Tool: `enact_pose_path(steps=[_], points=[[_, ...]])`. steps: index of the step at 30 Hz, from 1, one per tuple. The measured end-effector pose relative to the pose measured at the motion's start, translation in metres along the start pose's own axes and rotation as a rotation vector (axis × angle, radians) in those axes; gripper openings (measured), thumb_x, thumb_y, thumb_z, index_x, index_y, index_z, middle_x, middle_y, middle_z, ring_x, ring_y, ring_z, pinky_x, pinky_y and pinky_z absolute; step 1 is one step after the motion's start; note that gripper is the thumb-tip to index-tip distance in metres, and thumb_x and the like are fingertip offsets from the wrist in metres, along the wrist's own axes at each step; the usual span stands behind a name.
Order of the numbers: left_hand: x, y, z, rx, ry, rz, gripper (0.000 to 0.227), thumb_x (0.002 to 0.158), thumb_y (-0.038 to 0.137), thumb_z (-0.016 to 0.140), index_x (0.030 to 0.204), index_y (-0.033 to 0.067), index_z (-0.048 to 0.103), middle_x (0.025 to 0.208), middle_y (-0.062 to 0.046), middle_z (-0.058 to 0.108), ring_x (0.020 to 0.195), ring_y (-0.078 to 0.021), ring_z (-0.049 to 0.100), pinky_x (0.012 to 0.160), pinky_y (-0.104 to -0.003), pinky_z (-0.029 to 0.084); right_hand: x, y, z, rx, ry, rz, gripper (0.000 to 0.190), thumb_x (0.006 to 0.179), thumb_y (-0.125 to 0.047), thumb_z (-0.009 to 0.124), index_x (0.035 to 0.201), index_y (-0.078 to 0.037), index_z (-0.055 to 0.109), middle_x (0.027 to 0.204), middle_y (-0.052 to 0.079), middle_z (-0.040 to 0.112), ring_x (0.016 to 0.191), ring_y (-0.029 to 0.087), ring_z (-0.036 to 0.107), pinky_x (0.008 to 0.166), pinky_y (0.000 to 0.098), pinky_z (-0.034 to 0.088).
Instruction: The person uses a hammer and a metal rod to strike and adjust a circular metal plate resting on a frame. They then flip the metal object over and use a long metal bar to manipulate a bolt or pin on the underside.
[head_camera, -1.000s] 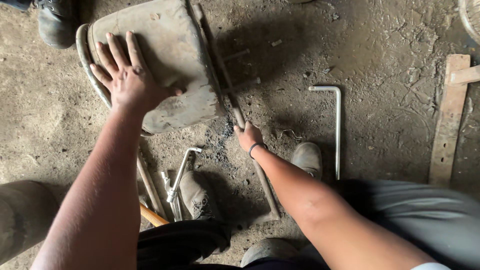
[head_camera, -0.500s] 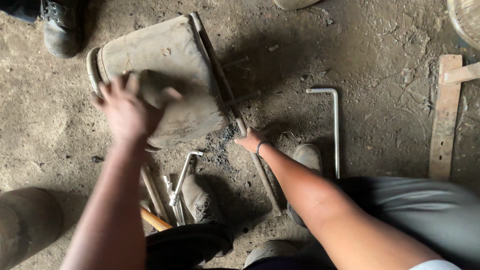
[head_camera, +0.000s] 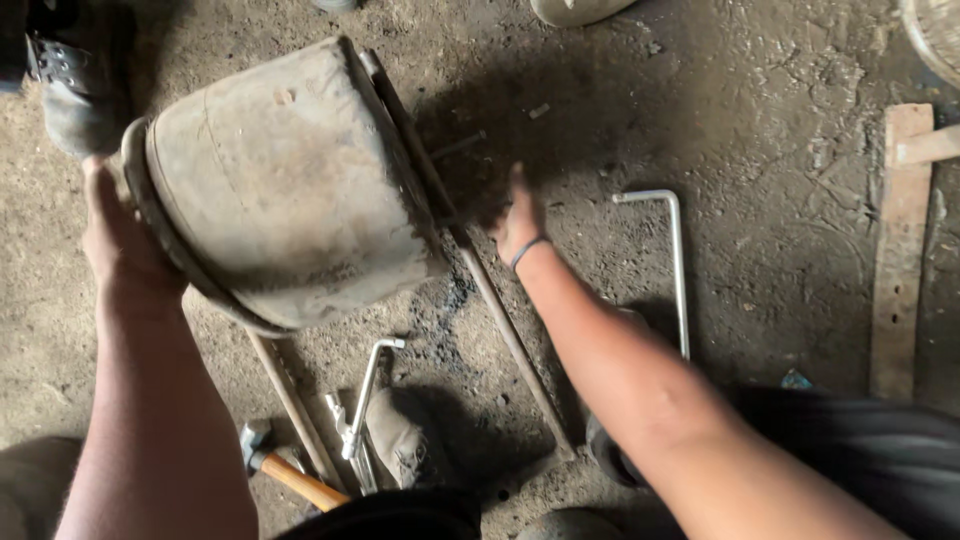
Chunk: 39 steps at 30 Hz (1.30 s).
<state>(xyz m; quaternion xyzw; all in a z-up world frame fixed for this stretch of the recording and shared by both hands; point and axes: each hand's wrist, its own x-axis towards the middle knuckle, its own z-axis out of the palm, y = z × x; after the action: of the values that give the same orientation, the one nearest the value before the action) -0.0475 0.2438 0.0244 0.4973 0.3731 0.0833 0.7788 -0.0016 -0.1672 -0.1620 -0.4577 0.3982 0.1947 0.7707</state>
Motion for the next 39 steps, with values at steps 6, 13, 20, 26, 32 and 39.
enact_pose_path(steps=[6,13,20,26,32,39], points=[[0.066,-0.007,0.022,0.267,0.039,0.178,0.043,0.107,0.031,0.061,0.131,-0.0049,0.061,0.126,-0.016,0.069,0.108,-0.0221,0.068,0.092,-0.036,0.058,0.040,-0.004,0.020,0.414,0.011,0.022,0.033,0.105,-0.038,0.053,0.082,-0.014,0.053,0.065,0.001,0.050,0.055,0.017,0.044,0.054,0.0347,0.044],[0.186,-0.014,0.025,0.775,-0.024,0.453,0.035,0.108,0.026,0.065,0.124,-0.0046,0.067,0.119,-0.013,0.072,0.099,-0.0182,0.067,0.085,-0.033,0.055,0.007,-0.002,0.021,0.495,-0.031,-0.039,0.036,0.105,-0.034,0.046,0.072,-0.019,0.048,0.055,-0.004,0.039,0.046,0.011,0.034,0.047,0.0293,0.034],[0.222,0.001,-0.009,0.618,-0.161,0.358,0.028,0.107,0.021,0.074,0.124,-0.0013,0.074,0.119,-0.010,0.074,0.099,-0.0138,0.069,0.085,-0.029,0.057,-0.035,-0.023,0.049,0.477,0.304,0.132,0.036,0.107,-0.026,0.049,0.071,-0.018,0.050,0.061,-0.005,0.047,0.050,0.007,0.036,0.049,0.0243,0.030],[0.113,-0.044,-0.034,-0.088,-0.004,0.181,0.063,0.103,0.036,0.036,0.136,-0.0030,0.071,0.132,-0.019,0.072,0.113,-0.0267,0.076,0.096,-0.036,0.064,0.052,-0.038,0.077,0.351,0.120,-0.011,0.027,0.097,-0.033,0.057,0.074,-0.018,0.055,0.067,-0.003,0.050,0.054,0.013,0.044,0.051,0.0284,0.038],[0.000,-0.037,0.040,-0.428,-0.454,0.199,0.062,0.100,0.030,0.025,0.138,-0.0058,0.057,0.133,-0.028,0.064,0.106,-0.0357,0.074,0.083,-0.044,0.065,0.136,-0.101,0.103,0.033,-0.126,-0.172,0.028,0.093,-0.030,0.071,0.076,-0.013,0.056,0.061,0.001,0.049,0.052,0.018,0.046,0.051,0.0372,0.041],[0.031,-0.055,0.018,0.085,0.129,0.318,0.058,0.107,0.035,0.027,0.129,-0.0008,0.068,0.122,-0.018,0.077,0.098,-0.0291,0.082,0.081,-0.037,0.066,0.102,-0.087,0.055,0.238,-0.207,0.006,0.039,0.098,-0.036,0.062,0.069,-0.014,0.049,0.054,0.001,0.038,0.048,0.017,0.041,0.050,0.0355,0.044]])
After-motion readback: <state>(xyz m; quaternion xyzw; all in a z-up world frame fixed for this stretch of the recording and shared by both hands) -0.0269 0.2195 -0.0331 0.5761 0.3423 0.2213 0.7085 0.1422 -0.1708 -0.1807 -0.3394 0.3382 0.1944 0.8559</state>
